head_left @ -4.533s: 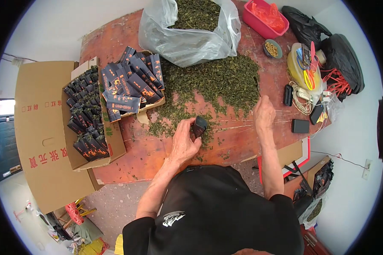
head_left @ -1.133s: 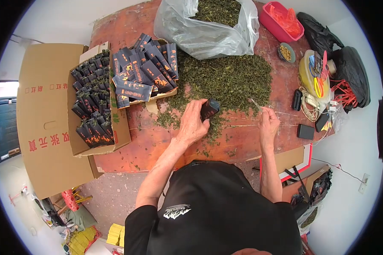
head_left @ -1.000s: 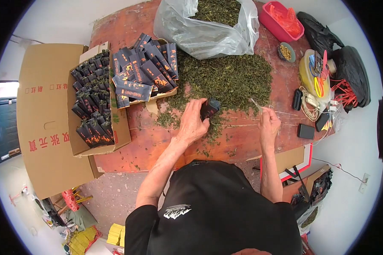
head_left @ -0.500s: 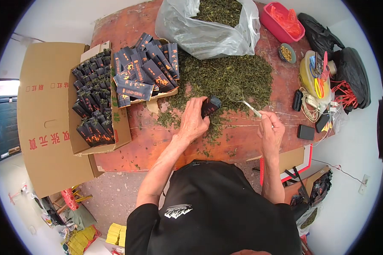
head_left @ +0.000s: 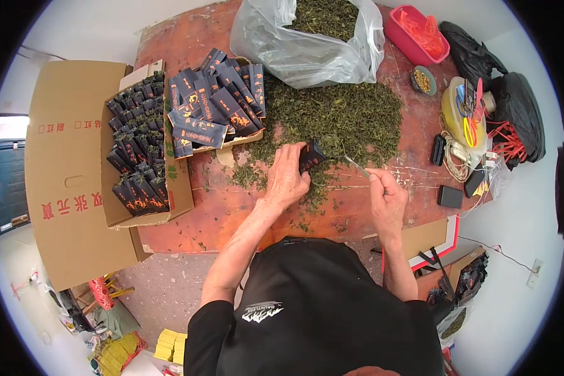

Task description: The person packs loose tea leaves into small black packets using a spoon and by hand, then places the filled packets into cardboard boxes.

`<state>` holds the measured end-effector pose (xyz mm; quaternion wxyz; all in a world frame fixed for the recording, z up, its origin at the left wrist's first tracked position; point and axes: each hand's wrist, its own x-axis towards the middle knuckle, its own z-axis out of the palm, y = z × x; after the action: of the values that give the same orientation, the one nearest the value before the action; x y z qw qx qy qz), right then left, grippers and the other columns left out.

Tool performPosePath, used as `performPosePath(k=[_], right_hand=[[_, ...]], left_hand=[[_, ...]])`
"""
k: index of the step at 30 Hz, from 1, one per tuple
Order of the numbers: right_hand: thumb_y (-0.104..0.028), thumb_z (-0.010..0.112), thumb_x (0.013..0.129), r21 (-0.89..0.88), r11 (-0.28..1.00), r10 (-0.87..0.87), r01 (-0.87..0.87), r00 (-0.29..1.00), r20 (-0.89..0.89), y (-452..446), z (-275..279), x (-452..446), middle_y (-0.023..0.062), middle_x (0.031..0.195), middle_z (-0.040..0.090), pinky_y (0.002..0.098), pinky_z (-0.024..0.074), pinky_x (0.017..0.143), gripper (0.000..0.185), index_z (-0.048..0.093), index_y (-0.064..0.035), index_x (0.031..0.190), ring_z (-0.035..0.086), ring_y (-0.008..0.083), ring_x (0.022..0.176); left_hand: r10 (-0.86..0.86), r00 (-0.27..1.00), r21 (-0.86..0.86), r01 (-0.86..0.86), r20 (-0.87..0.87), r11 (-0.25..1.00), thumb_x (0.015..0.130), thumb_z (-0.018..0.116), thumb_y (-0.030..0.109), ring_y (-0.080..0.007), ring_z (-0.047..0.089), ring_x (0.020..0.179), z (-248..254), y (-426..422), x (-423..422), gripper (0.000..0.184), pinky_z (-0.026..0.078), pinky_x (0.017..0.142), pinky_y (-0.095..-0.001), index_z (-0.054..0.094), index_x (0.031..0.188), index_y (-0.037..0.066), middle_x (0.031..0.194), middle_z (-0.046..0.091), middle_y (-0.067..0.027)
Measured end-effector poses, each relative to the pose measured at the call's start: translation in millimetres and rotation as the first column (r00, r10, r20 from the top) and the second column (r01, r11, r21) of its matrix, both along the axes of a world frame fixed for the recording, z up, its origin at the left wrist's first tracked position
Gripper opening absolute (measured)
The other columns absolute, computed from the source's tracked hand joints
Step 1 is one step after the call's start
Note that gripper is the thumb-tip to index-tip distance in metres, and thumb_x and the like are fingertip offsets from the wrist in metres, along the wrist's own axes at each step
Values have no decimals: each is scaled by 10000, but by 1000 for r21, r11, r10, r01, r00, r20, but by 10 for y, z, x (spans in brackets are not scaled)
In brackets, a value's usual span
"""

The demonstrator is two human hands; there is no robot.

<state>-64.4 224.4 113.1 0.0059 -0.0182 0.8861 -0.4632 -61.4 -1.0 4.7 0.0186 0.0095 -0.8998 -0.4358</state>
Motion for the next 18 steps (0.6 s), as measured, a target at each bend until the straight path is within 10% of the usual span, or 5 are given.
performPosePath(k=[11,18], right_hand=[[48,698,895,392,898,356,-200,855,-378,-169,18,-8,161,784,654,404,538,602,185,694,58,1080,665,327,703],[135,696,821,516,823,465,-236,802,-375,-210,53,60,159,821,642,417,477,593,351,675,60,1163,614,319,700]], left_hand=[[6,1000,-44,-6,-1,999,754,702,16,-421,548,1188,-12,7,-15,660,469,1035,-503,503,1383,4,1242,569,-212],[12,1000,-48,-11,2,999,753,707,18,-418,555,1189,-29,3,-18,657,473,1036,-498,511,1380,0,1240,578,-211]])
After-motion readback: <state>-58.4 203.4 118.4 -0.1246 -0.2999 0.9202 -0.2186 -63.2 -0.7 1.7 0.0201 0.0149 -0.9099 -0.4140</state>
